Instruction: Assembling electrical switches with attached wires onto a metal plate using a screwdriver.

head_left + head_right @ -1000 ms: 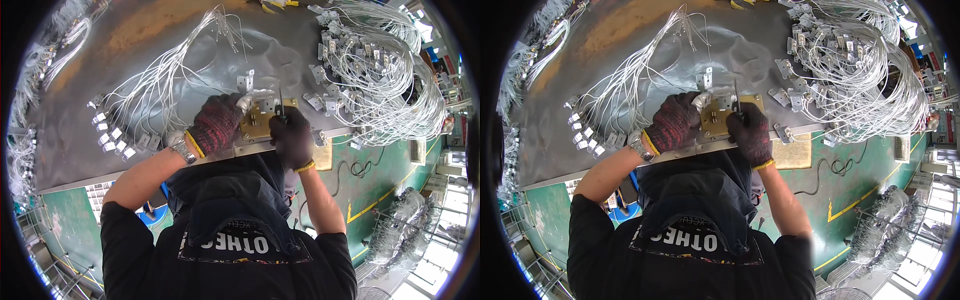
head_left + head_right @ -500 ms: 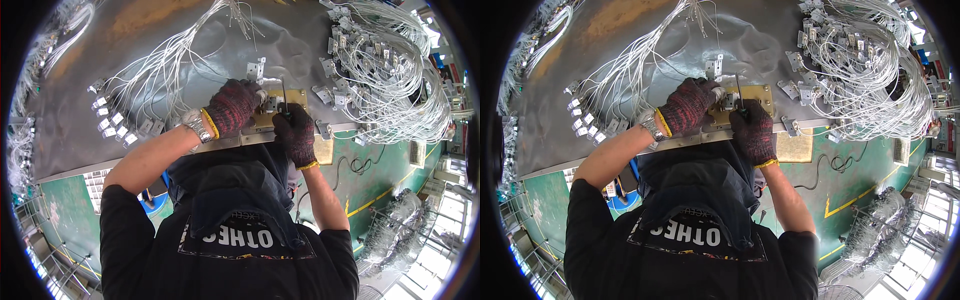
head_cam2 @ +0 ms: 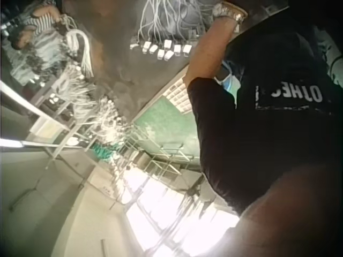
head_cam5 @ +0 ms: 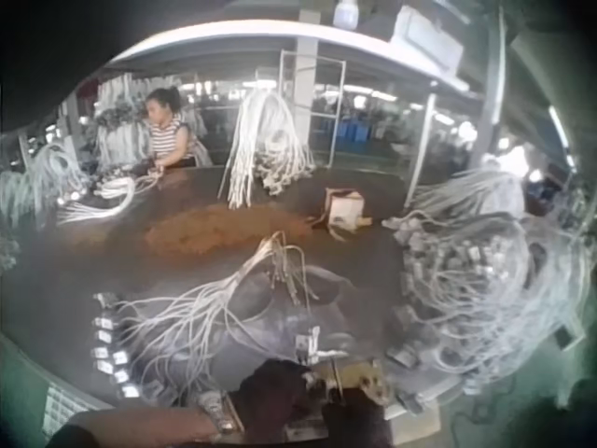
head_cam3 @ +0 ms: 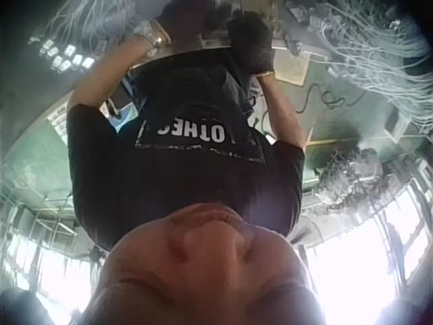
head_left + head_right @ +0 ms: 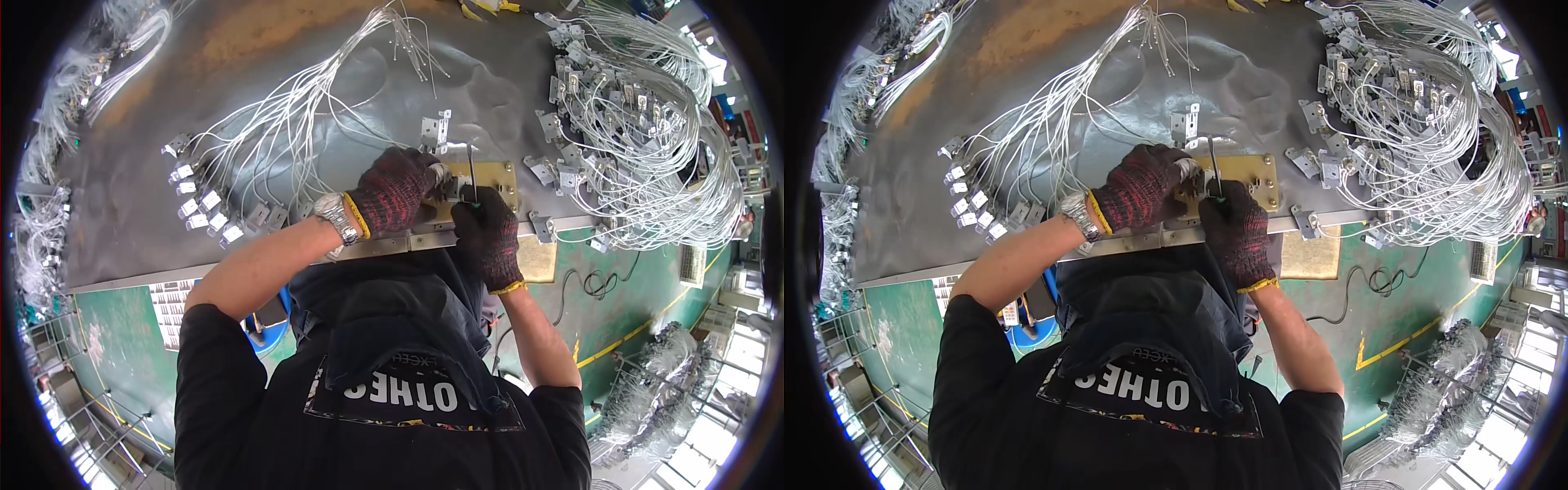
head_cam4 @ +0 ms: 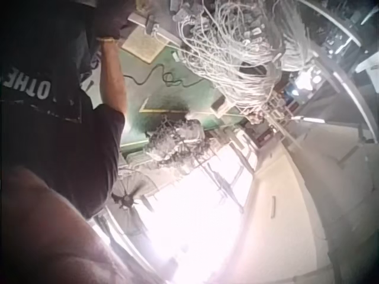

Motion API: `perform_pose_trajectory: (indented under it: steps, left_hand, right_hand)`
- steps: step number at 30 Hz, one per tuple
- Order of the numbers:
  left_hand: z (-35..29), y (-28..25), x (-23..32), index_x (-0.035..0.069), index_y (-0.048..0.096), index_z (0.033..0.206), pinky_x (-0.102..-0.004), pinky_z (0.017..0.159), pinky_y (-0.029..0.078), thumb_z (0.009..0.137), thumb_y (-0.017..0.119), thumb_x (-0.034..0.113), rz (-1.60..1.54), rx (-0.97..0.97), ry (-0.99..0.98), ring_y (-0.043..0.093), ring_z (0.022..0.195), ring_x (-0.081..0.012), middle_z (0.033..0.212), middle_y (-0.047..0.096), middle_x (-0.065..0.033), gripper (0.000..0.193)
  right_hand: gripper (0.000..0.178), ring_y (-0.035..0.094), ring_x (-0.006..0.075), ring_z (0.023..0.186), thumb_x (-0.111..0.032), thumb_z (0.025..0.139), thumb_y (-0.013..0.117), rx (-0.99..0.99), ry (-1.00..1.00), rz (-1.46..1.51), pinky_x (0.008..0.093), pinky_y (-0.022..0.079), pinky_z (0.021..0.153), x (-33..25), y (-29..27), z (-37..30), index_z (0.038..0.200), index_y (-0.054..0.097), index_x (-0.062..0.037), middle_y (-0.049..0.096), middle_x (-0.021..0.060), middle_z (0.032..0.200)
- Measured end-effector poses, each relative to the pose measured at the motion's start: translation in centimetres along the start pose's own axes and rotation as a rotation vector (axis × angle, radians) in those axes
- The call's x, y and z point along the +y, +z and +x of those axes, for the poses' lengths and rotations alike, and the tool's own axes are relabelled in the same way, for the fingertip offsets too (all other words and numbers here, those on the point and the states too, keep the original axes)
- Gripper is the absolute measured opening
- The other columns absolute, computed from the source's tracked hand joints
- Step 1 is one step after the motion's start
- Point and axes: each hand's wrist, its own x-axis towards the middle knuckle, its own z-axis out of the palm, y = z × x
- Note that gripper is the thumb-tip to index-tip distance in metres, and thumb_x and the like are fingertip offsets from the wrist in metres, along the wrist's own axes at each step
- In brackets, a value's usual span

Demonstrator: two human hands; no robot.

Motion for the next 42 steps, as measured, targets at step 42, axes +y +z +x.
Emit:
perform_pose_trajectory:
  steps: [42]
  left_hand:
    - [2.4,6.8,-0.3,0.008,0.065,0.088,-0.0406,0.047,0.044,0.081,0.064,0.021,0.284,0.443,0.106,0.058,0.068,-0.0279,0.075,0.06,-0.0137,0.015]
  right_hand:
    - [0.029,0.061,0.0116,0.076,-0.001,0.095,0.062,-0.131,-0.003,0.108,0.0309,0.051,0.068,-0.3,-1.1,-1.0,0.123,0.065,-0.0007,0.067,0.007,0.093]
